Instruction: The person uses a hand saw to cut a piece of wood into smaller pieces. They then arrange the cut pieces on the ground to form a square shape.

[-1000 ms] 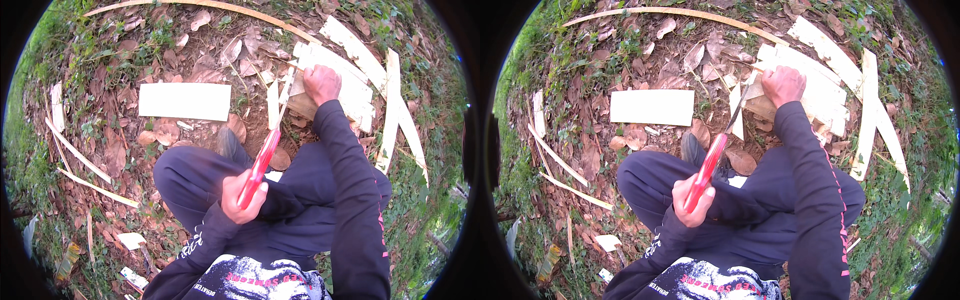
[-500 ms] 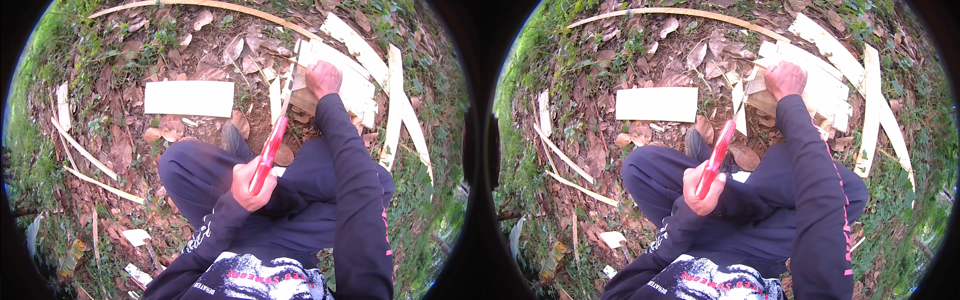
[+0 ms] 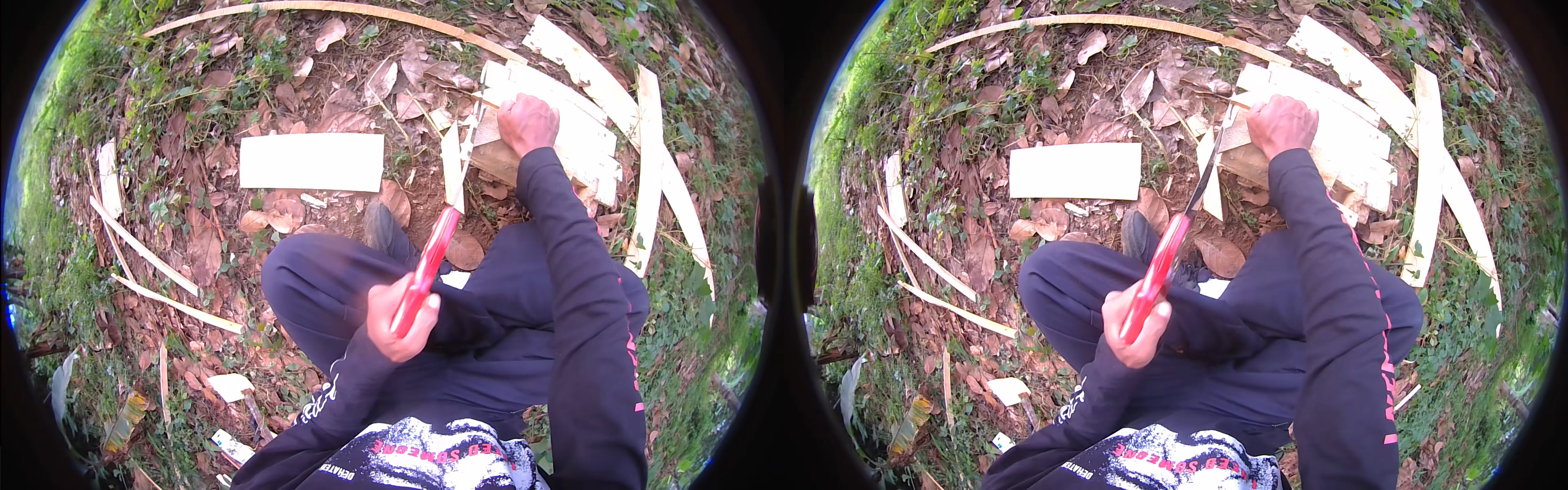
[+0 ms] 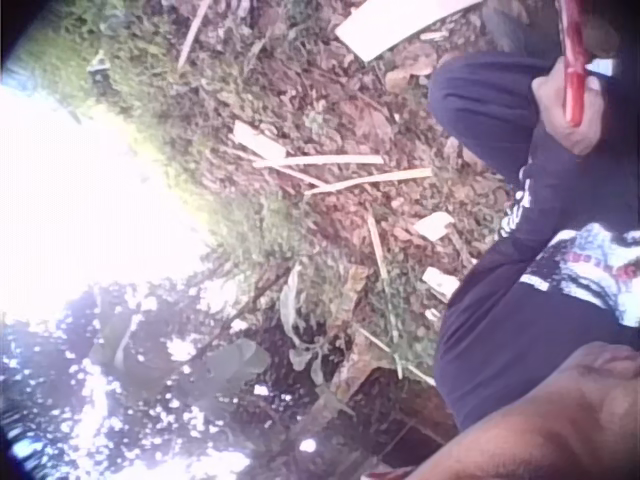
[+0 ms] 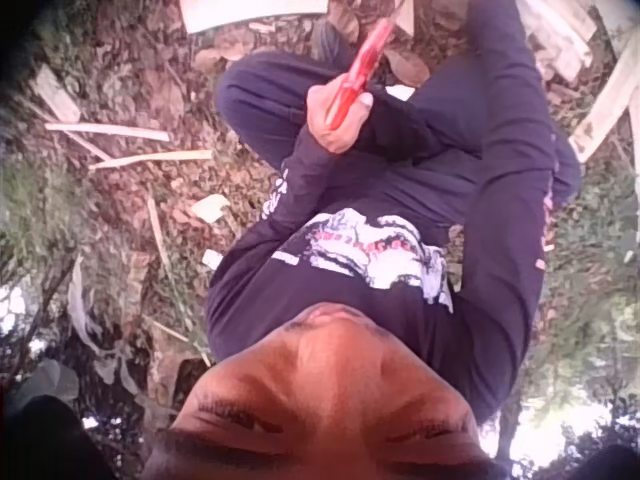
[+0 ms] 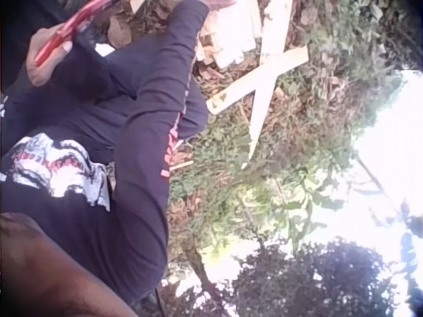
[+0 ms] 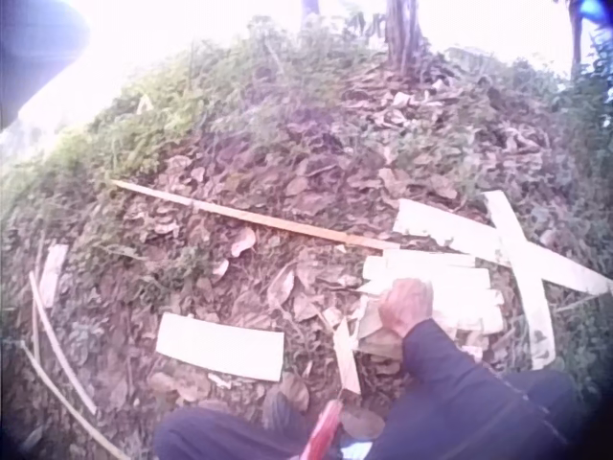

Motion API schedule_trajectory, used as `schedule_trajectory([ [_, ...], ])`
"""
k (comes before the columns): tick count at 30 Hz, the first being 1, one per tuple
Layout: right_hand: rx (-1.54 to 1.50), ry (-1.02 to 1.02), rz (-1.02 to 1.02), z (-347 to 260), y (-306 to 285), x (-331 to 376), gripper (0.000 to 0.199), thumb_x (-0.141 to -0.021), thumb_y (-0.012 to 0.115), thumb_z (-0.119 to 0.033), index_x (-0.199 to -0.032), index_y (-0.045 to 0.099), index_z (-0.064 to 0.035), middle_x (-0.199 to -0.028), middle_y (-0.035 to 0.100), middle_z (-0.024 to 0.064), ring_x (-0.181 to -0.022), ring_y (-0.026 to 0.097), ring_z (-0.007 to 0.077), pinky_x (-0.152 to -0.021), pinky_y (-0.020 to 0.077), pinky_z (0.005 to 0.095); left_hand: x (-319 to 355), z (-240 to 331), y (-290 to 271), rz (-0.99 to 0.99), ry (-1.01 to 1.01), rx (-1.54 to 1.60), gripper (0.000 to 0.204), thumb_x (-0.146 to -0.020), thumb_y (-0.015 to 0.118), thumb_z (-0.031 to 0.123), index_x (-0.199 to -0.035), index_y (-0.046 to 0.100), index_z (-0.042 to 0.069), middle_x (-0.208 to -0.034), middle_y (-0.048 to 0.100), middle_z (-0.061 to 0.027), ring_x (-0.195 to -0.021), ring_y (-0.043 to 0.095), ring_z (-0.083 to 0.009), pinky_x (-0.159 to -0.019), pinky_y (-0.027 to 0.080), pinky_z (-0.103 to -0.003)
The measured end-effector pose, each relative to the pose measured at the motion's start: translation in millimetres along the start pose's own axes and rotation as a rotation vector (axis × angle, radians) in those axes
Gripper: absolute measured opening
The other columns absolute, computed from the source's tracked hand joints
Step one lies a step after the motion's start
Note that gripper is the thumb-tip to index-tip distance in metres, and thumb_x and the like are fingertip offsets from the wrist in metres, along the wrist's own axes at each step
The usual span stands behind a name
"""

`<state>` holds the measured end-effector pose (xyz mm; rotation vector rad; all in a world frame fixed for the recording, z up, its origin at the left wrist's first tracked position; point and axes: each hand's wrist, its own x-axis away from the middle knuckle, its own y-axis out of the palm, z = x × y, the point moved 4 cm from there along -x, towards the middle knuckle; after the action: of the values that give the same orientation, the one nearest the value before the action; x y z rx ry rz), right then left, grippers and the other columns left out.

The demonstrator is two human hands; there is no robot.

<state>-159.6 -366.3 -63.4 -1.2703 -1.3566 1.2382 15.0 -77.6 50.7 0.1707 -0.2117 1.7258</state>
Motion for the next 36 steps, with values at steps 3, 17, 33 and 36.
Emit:
schedule_trajectory([
  [3, -0.001, 0.013, -0.029, -9, 4, 2, 0.039, -0.085, 0.048, -0.030, -0.083, 0.076, -0.0017, -0.087, 0.073, 0.0206, -0.084, 0.069, 0.0353, -0.086, 0.0461, 0.0480, -56, -6, 17, 0.008, 0.057, 0.009, 0.011, -0.089, 0.061, 0.004, -0.082, 0.057, -0.002, -0.054, 0.042, -0.0013, -0.047, 0.042, -0.0096, -0.048, 0.033, -0.032],
  [17, 0.029, 0.039, -0.050, 2, 7, 0, 0.039, -0.086, 0.048, -0.030, -0.084, 0.075, -0.0022, -0.087, 0.073, 0.0198, -0.083, 0.068, 0.0354, -0.086, 0.0450, 0.0470, -26, -4, 11, -0.014, 0.019, -0.044, 0.014, -0.088, 0.061, 0.004, -0.098, 0.064, -0.006, -0.060, 0.050, -0.0008, -0.052, 0.047, -0.0062, -0.052, 0.038, -0.026],
  [33, -0.034, 0.090, 0.022, -8, 5, 3, 0.037, -0.085, 0.051, -0.029, -0.099, 0.064, 0.0023, -0.090, 0.071, 0.0249, -0.089, 0.068, 0.0392, -0.087, 0.0446, 0.0492, -80, -18, 25, 0.063, 0.167, -0.013, 0.008, -0.089, 0.061, 0.003, -0.085, 0.059, -0.003, -0.055, 0.049, -0.0043, -0.046, 0.047, -0.0097, -0.047, 0.038, -0.030],
  [36, -0.052, 0.091, -0.005, -6, 4, 4, 0.038, -0.086, 0.050, -0.029, -0.106, 0.058, 0.0029, -0.089, 0.070, 0.0281, -0.088, 0.068, 0.0420, -0.085, 0.0449, 0.0520, -41, -12, 15, 0.032, 0.071, 0.014, 0.009, -0.088, 0.063, 0.004, -0.093, 0.062, -0.004, -0.055, 0.048, -0.0033, -0.045, 0.049, -0.0116, -0.048, 0.038, -0.029],
])
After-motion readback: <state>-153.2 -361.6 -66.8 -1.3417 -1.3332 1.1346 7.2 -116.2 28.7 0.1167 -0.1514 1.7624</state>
